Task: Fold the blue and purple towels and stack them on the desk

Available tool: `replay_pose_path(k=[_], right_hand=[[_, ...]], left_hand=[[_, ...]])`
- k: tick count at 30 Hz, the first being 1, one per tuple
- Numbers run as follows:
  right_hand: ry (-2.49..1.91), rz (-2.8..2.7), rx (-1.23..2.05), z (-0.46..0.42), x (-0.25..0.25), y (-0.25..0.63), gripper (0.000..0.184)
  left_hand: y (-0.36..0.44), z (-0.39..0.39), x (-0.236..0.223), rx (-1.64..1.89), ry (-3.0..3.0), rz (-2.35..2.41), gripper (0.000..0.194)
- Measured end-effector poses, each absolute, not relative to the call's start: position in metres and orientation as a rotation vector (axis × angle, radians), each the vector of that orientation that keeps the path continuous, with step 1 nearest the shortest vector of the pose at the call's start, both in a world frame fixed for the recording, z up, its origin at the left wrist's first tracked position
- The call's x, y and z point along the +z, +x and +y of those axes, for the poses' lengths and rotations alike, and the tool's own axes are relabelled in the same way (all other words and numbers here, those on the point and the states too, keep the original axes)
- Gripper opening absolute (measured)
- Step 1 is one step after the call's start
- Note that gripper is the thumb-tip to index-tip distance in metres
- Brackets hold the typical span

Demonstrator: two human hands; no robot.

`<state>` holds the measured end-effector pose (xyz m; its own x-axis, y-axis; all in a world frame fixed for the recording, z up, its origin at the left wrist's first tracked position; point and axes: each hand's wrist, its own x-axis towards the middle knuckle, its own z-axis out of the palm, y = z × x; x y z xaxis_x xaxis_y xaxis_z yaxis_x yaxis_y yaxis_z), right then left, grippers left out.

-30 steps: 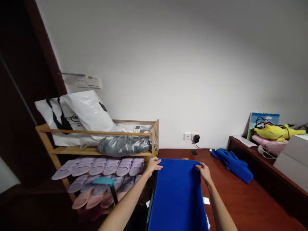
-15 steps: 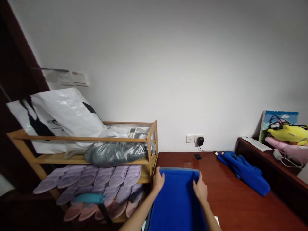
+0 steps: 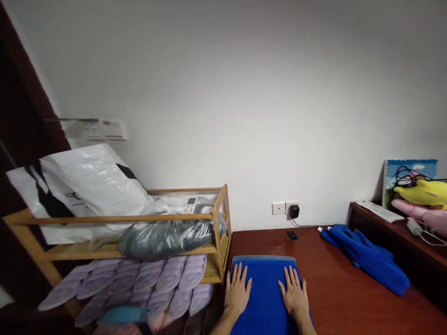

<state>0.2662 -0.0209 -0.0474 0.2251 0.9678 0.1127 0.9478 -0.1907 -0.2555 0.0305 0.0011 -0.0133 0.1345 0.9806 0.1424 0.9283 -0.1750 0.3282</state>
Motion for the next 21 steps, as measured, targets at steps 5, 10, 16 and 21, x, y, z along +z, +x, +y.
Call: replay_pose_path(k=[5, 10, 16, 21], right_hand=[[-2.037, -1.867, -0.028, -0.079, -0.035, 0.25, 0.065], [-1.987, -1.799, -0.085, -0.153, -0.069, 0.237, 0.061], [-1.989, -1.882, -0.074, -0.182, -0.076, 0.24, 0.058], [-2.004, -1.905, -0.037, -0.194, -0.045, 0.236, 0.061]], left_hand=[[0.029, -0.034, 0.003, 0.642, 2.38, 1.671, 0.05], [0.011, -0.107, -0.022, 0.662, 2.621, 1.388, 0.064], [-0.004, -0.15, -0.048, 0.574, 2.775, 1.434, 0.069], [-0.001, -0.167, -0.017, 0.493, 2.647, 1.45, 0.061]])
